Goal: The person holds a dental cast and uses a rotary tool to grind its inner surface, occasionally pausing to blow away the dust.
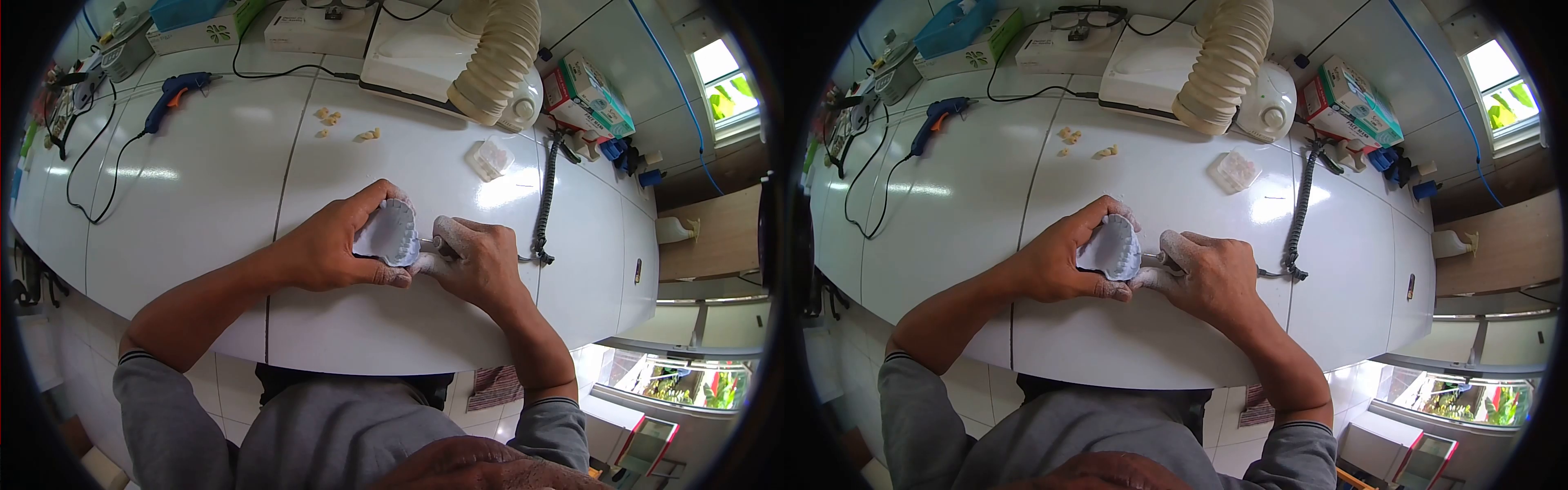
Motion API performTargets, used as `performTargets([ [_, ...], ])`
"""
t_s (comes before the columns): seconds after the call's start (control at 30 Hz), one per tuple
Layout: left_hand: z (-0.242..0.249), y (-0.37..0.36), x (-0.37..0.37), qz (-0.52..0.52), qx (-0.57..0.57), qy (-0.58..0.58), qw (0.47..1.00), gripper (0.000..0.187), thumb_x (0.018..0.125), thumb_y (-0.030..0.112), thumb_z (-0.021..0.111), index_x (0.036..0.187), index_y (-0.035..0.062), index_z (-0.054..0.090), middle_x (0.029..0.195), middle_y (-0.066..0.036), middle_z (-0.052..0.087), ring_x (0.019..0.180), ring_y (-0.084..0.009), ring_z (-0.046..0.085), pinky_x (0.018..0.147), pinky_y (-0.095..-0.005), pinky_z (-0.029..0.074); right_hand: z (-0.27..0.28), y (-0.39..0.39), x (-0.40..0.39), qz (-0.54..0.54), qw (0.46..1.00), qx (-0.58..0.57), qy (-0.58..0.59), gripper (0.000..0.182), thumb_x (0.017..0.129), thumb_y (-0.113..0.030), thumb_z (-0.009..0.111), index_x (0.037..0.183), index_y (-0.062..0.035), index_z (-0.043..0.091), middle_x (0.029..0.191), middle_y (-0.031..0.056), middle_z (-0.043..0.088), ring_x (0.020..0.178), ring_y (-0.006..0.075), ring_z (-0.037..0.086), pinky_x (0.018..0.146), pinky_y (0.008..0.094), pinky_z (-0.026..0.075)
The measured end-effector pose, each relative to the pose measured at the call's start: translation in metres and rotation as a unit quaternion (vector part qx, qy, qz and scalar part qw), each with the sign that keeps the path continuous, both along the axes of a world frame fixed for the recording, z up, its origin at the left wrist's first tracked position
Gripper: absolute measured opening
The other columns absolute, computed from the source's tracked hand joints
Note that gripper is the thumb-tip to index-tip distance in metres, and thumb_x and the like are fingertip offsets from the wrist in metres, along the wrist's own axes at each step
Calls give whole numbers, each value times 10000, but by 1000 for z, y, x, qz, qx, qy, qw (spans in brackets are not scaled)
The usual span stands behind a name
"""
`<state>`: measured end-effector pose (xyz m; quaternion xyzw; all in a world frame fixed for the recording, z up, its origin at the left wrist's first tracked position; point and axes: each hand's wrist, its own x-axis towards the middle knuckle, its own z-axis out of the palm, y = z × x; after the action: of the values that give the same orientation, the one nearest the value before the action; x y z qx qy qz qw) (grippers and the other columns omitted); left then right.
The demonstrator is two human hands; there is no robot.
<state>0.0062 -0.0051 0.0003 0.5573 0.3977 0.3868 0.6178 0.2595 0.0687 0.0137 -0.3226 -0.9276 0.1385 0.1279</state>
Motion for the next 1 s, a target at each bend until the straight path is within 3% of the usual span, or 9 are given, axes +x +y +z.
performTargets([
  [1.0,-2,-1,1,0,-7,-25,1000,707,842,100,953,1377,109,492,1209,-31,662,1159,-116,631,1062,-309,481,2,0,-1,-1,1000,-5,9,449,794,-464,905,823,-119,620,730,40,680,657,329,704,561,449,513],
])
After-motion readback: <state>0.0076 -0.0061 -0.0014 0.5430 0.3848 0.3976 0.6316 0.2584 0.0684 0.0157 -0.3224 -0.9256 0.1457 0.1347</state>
